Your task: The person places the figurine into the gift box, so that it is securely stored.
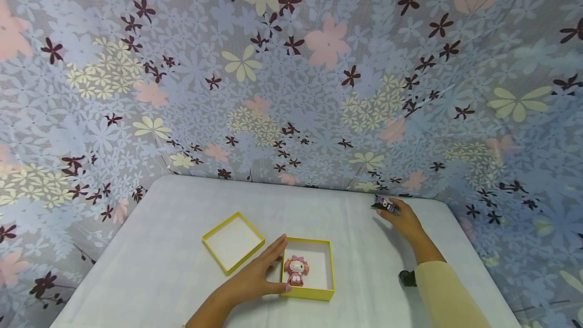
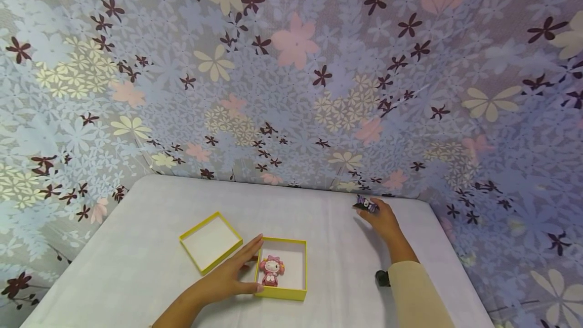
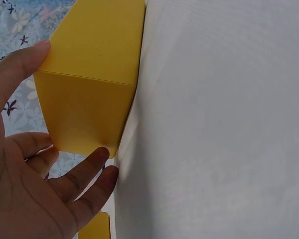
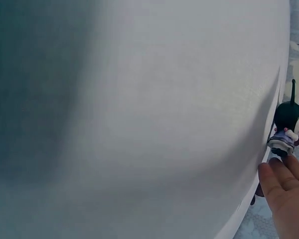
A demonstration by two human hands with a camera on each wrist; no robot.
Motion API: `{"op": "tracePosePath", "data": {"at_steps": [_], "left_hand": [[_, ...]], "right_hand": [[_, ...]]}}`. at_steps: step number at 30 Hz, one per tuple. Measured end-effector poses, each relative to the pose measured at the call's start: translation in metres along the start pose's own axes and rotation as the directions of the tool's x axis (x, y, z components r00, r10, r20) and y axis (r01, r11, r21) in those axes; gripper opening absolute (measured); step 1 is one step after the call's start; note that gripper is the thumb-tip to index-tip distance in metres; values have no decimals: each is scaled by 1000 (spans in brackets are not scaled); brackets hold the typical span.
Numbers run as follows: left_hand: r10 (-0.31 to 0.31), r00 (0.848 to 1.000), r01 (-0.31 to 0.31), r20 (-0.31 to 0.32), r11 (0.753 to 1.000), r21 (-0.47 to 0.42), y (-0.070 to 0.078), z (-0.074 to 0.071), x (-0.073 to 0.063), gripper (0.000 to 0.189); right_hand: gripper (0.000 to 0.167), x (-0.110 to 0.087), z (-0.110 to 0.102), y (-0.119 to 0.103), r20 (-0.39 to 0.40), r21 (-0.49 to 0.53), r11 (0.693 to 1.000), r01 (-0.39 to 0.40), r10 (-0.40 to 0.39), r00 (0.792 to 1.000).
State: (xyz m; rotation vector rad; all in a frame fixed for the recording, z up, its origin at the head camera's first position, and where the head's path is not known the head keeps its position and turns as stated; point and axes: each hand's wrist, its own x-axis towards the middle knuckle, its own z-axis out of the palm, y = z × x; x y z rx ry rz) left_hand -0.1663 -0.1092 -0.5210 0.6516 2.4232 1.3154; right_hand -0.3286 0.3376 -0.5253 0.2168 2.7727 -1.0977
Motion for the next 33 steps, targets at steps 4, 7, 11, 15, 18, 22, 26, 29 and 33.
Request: {"op": "tracePosePath", "data": {"at_steps": [4, 7, 11, 15, 18, 22, 26, 29, 33], "left_hand": [[-3, 1000, 3, 3, 1000, -20, 0, 0, 0, 106], [-2, 1000, 2, 6, 1000, -29, 1, 0, 0, 106], [3, 1000, -3, 7, 1000, -23, 0, -1, 0, 105], [5, 1000, -5, 5, 1000, -30, 0, -1, 0, 104], [6, 1000, -6, 3, 1000, -31, 0, 0, -1, 104], [10, 1000, -10, 3, 1000, -25, -1, 0, 0, 104], [12, 1000, -12, 7, 999, -34, -2, 0, 0, 104], [7, 1000, -6, 11, 999, -50, -3, 0, 0, 105], [0, 1000, 1, 17, 998, -58, -3, -1, 0, 105]], "right_hand": [[93, -2, 1, 0, -8, 3, 1000, 22, -22, 1000], [91, -4, 2, -2, -16, 16, 999, 46, -45, 999], [90, -7, 3, -5, -19, 53, 997, 55, -54, 998], [88, -9, 4, -6, -26, 77, 996, 53, -51, 998], [84, -8, 6, -6, -33, 71, 995, 75, -72, 997], [82, -5, 8, -7, -16, 42, 995, 96, -95, 995], [87, -2, 9, -9, 26, 4, 997, 78, -78, 997], [92, 2, 10, -8, 39, -21, 998, 58, -57, 998], [96, 5, 10, -8, 9, -51, 998, 33, -32, 999]]}}
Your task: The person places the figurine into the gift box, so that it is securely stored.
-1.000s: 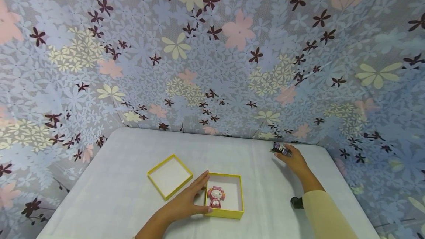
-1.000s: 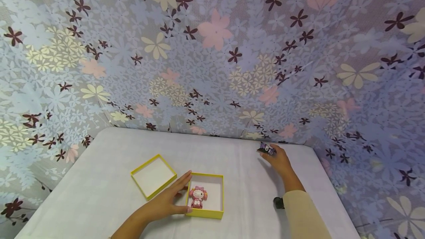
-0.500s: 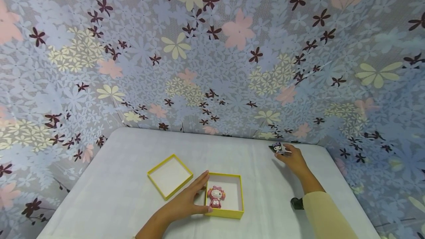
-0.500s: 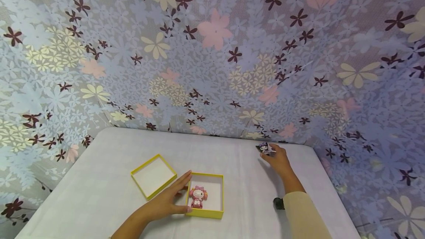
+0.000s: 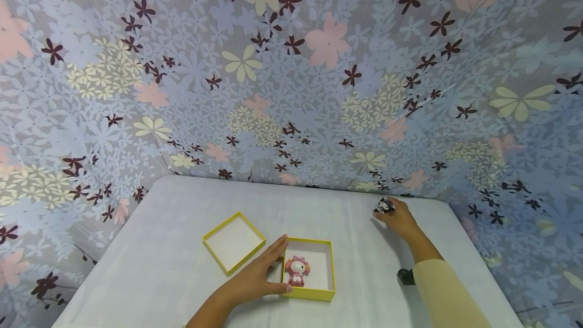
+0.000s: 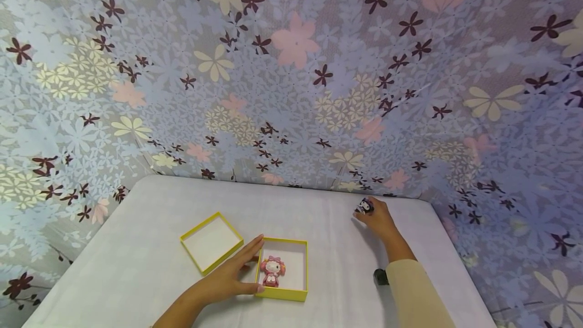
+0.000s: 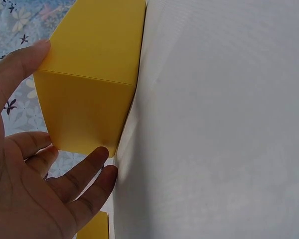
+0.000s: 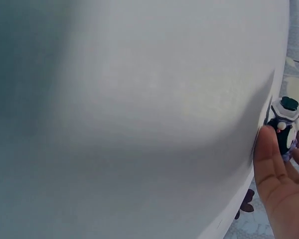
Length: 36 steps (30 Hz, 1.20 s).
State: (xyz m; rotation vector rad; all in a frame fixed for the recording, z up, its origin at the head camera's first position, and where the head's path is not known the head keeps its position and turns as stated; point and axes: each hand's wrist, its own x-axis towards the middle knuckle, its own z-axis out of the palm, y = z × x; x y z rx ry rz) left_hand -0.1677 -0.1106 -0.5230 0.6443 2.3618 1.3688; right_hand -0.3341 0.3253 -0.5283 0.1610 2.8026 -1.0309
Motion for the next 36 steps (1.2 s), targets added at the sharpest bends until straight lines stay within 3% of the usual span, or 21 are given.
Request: {"op": "tracePosePath", "data": {"at_steps": [5, 16, 25, 36], "left_hand": [[-15, 1000, 15, -3, 1000, 27, 0, 0, 0, 105], [-12, 1000, 12, -6, 999, 38, 3, 1, 0, 104], [-16, 1000, 16, -9, 998, 53, 4, 1, 0, 104], [-2, 1000, 2, -3, 1000, 30, 3, 1, -1, 104]], "right_hand": [[91, 1, 1, 0, -30, -14, 1000, -1, 1, 1000], [74, -5, 6, -3, 11, -39, 998, 39, -39, 999], [72, -11, 7, -9, -8, -61, 996, 60, -60, 998], [72, -23, 6, -24, -24, -6, 984, 176, -176, 984]]}}
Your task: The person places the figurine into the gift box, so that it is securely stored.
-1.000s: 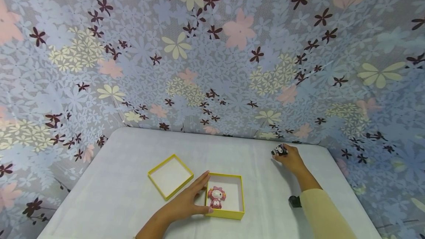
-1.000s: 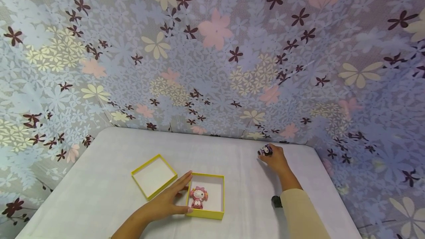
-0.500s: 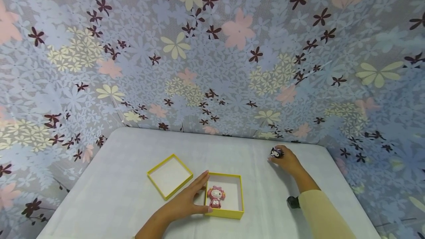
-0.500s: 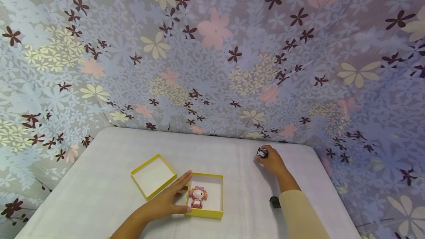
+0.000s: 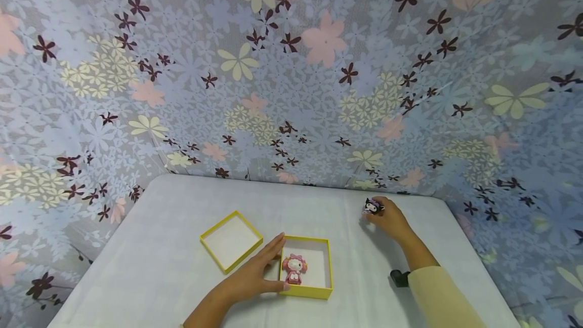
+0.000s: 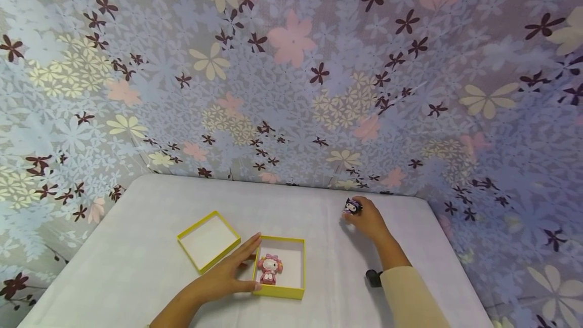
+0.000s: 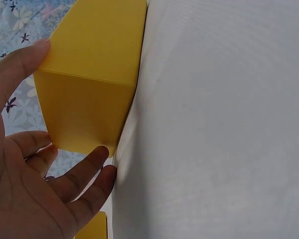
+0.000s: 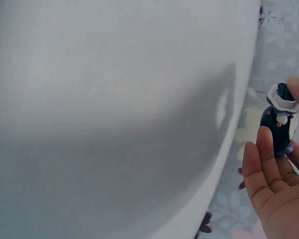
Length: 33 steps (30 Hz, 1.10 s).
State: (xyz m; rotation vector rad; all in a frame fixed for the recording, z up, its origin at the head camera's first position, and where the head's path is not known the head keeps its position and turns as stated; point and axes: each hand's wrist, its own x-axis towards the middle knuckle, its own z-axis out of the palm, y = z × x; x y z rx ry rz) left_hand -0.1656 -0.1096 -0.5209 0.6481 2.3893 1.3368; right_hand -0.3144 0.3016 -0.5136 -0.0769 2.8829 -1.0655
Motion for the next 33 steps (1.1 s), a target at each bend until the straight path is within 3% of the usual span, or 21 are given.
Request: {"op": "tracePosePath", "data": {"at_steps": [14, 22, 33], "left_hand": [[6, 1000, -6, -2, 1000, 1, -3, -1, 2, 103], [12, 1000, -11, -11, 1000, 10, -3, -1, 2, 103], [11, 1000, -11, -4, 1000, -18, -2, -1, 1, 103]], "right_hand": [[69, -26, 7, -35, -54, -27, 996, 90, -92, 994], [69, -44, 9, -56, -55, 14, 996, 88, -88, 995], [69, -70, 17, -74, -54, 83, 981, 177, -173, 983]]}}
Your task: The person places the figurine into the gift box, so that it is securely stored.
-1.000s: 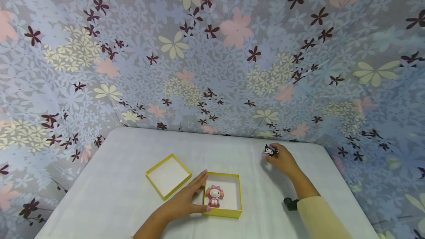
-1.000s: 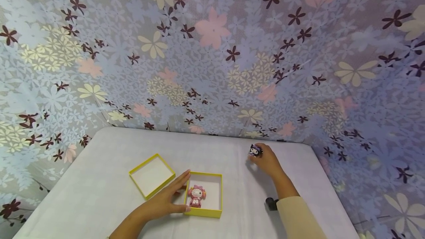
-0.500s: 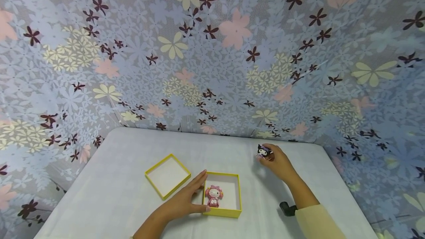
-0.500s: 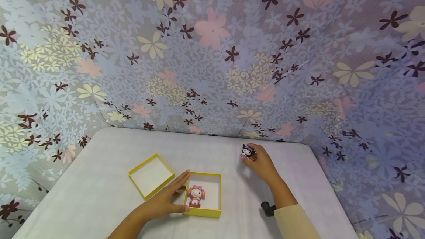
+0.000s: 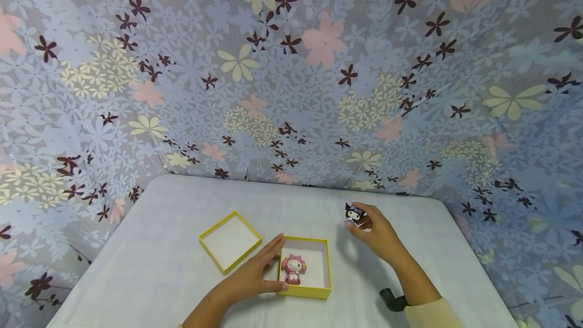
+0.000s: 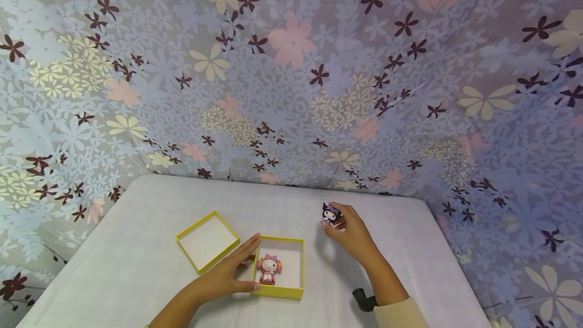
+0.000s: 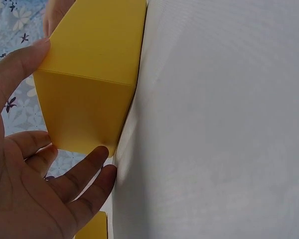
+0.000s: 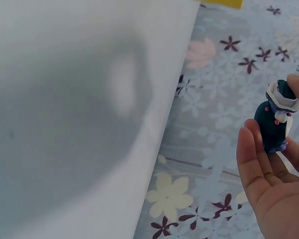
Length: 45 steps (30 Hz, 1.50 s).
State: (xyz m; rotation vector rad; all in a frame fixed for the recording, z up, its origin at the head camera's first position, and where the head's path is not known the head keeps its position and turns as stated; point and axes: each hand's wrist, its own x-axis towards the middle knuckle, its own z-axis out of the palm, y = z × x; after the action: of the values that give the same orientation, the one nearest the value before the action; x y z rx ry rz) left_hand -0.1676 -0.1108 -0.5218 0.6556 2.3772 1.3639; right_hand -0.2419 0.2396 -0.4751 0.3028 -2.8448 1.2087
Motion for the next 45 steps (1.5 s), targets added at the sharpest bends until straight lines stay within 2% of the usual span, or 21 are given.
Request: {"op": "tracePosePath", "data": {"at_steps": [13, 24, 37, 41, 45], "left_hand": [[-9, 1000, 9, 4, 1000, 15, 0, 0, 0, 104], [-20, 1000, 20, 1, 1000, 22, 4, 0, 0, 104], [-31, 999, 32, -13, 999, 43, 3, -1, 0, 104], [-28, 999, 29, -19, 998, 53, 2, 0, 1, 105], [-17, 1000, 19, -22, 998, 62, 0, 1, 1, 105]], "right_hand": [[70, -24, 15, -23, 46, 93, 995, 45, -49, 998], [70, -42, 27, -28, 86, 191, 978, 84, -101, 991], [66, -56, 41, -35, 178, 180, 982, 57, -89, 980], [69, -58, 44, -37, 212, 185, 980, 79, -118, 970], [68, -61, 46, -39, 212, 158, 981, 114, -147, 966]]}}
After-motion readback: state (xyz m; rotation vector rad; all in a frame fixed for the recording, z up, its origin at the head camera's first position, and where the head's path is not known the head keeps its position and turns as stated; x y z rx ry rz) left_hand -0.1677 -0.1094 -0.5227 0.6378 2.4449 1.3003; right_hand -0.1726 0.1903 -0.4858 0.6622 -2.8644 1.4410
